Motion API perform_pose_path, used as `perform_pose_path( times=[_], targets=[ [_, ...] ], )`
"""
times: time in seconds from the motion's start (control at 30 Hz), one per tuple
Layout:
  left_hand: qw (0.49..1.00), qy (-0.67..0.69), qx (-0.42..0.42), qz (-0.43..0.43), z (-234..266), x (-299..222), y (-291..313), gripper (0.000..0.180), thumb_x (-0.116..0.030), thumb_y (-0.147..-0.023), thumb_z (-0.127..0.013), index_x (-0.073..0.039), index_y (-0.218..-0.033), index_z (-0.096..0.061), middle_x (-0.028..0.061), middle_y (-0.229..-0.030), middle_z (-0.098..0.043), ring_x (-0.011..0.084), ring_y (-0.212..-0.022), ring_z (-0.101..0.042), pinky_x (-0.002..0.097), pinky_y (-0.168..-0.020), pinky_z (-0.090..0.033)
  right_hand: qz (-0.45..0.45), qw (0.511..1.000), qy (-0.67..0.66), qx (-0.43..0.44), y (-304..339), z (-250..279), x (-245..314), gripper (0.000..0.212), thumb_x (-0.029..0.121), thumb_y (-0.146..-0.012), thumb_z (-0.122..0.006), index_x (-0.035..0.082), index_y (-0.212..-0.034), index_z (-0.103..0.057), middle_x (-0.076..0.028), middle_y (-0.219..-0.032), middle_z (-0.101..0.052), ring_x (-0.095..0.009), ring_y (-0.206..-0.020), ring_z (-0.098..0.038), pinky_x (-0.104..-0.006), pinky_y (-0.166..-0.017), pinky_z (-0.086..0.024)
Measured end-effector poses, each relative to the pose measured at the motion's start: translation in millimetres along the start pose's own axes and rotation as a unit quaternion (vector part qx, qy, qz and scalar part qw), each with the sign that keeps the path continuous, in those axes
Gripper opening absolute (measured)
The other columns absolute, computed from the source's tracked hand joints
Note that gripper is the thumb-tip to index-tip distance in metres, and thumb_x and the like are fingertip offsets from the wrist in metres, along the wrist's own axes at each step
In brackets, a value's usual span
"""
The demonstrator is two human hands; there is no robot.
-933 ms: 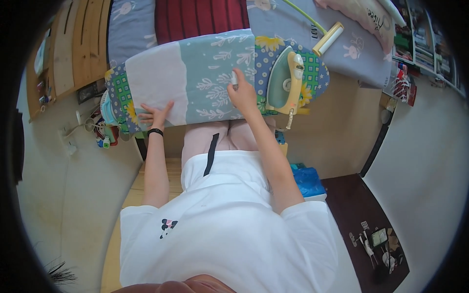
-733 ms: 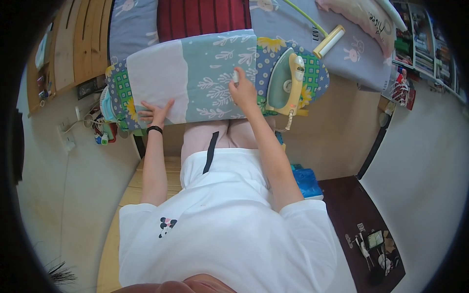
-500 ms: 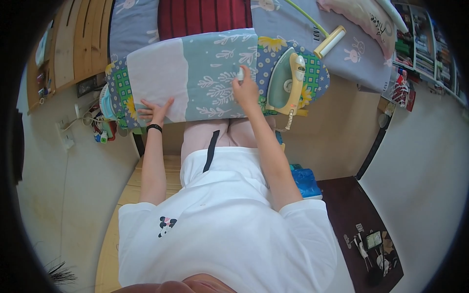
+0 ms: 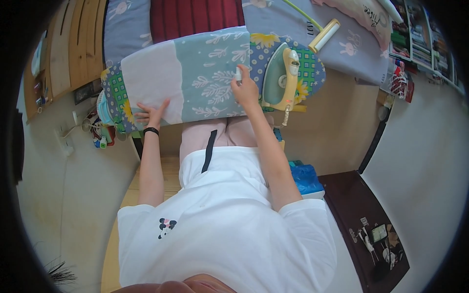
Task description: Ironing a blue and white cloth on an ironing board.
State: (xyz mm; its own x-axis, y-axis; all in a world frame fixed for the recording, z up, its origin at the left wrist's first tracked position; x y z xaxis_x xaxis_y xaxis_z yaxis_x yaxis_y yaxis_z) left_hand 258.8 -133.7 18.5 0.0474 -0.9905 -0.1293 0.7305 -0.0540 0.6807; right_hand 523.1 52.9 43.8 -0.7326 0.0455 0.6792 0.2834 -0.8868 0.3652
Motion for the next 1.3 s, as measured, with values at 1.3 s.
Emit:
perform_pose_path(
  times=[1.3],
  targets=[
    [1.0, 0.009, -0.003, 0.002, -2, 10, -4, 0.139, -0.067, -0.043, -0.072, -0.015, -0.133, 0.021, 0.0272, -0.132, 0.03, 0.046, -0.121, 0.027, 0.0619, -0.096, 0.002, 0.043, 0.997, -0.024, 0.066, 7, -26, 28, 0.043, 0.023, -0.076, -0.052, 0.015, -0.116, -0.04, -0.014, -0.073, -0.062, -0.036, -0.07, -0.059, -0.0445, -0.063, -0.045]
  ],
)
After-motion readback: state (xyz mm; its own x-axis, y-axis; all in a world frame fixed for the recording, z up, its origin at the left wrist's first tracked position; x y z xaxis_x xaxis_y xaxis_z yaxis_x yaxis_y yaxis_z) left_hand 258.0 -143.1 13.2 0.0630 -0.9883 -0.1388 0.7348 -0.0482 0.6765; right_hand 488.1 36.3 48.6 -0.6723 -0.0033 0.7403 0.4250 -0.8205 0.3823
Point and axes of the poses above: each hand's wrist, its own y-axis away from the middle knuckle, its own z-axis out of the back of the hand, x = y × z, the point moved 1 cm from there along -y, towards the middle knuckle
